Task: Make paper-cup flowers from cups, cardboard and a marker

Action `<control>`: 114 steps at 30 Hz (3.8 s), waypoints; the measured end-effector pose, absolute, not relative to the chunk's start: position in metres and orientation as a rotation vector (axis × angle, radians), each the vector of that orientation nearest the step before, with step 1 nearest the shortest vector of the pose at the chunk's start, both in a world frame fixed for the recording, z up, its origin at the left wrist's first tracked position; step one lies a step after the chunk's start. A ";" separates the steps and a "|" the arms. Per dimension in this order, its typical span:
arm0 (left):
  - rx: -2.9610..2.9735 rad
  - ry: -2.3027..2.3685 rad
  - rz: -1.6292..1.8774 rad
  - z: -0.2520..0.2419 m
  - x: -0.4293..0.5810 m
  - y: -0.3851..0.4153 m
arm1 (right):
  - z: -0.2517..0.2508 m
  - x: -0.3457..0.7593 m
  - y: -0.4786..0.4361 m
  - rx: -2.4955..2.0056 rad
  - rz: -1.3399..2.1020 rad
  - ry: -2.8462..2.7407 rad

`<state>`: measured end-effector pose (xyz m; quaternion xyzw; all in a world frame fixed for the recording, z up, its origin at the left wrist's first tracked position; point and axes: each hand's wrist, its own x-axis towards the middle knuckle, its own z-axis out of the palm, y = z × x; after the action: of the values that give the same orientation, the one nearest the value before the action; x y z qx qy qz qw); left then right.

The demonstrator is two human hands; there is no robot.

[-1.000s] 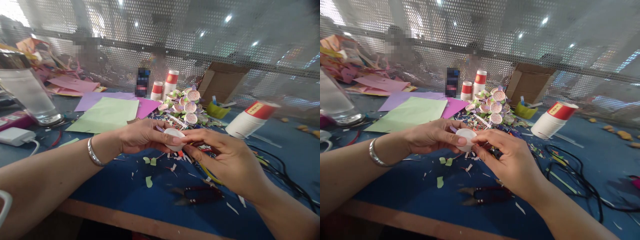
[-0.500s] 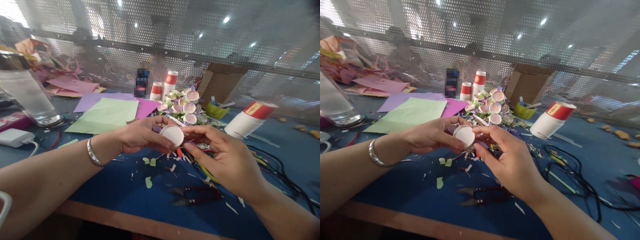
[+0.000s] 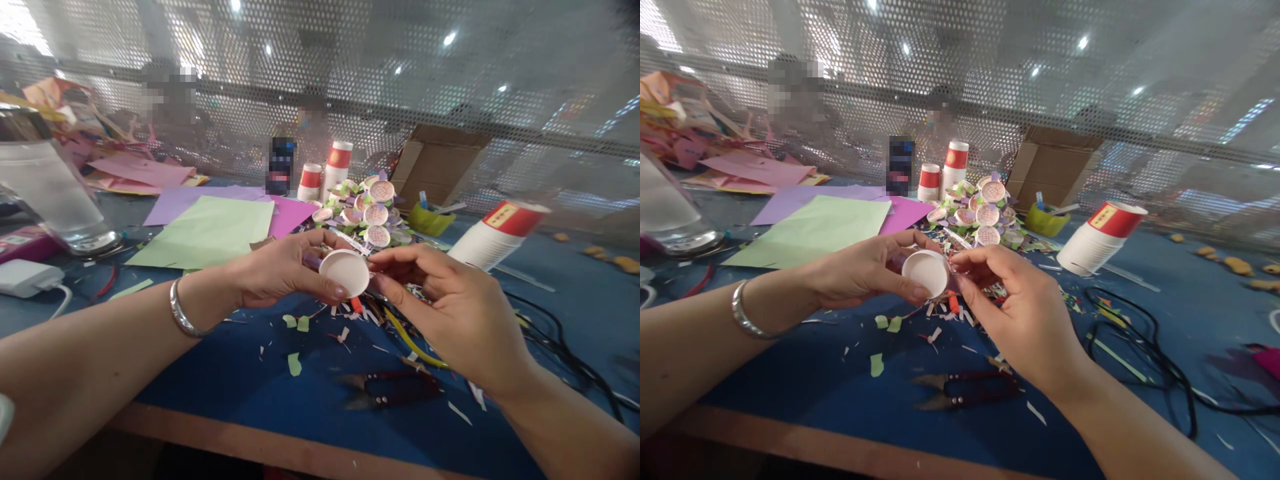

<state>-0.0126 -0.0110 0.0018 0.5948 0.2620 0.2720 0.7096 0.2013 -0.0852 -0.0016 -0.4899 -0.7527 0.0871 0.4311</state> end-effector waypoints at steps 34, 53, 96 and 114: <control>2.130 0.747 0.848 0.000 -0.007 -0.033 | -0.004 0.200 -0.084 -1.125 -0.172 -2.034; 2.109 0.740 0.751 -0.003 -0.007 -0.034 | -0.006 0.198 -0.086 -1.023 -0.225 -2.124; 1.989 0.618 0.948 -0.004 -0.007 -0.033 | 0.007 0.210 -0.076 -1.192 0.587 -1.773; 1.965 0.741 0.879 -0.004 -0.007 -0.028 | -0.001 0.213 -0.074 -1.108 0.143 -1.927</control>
<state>-0.0075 -0.0278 -0.0045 0.7837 0.2954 0.3504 0.4191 0.2128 -0.0745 -0.0015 -0.4465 -0.7762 0.0574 0.4414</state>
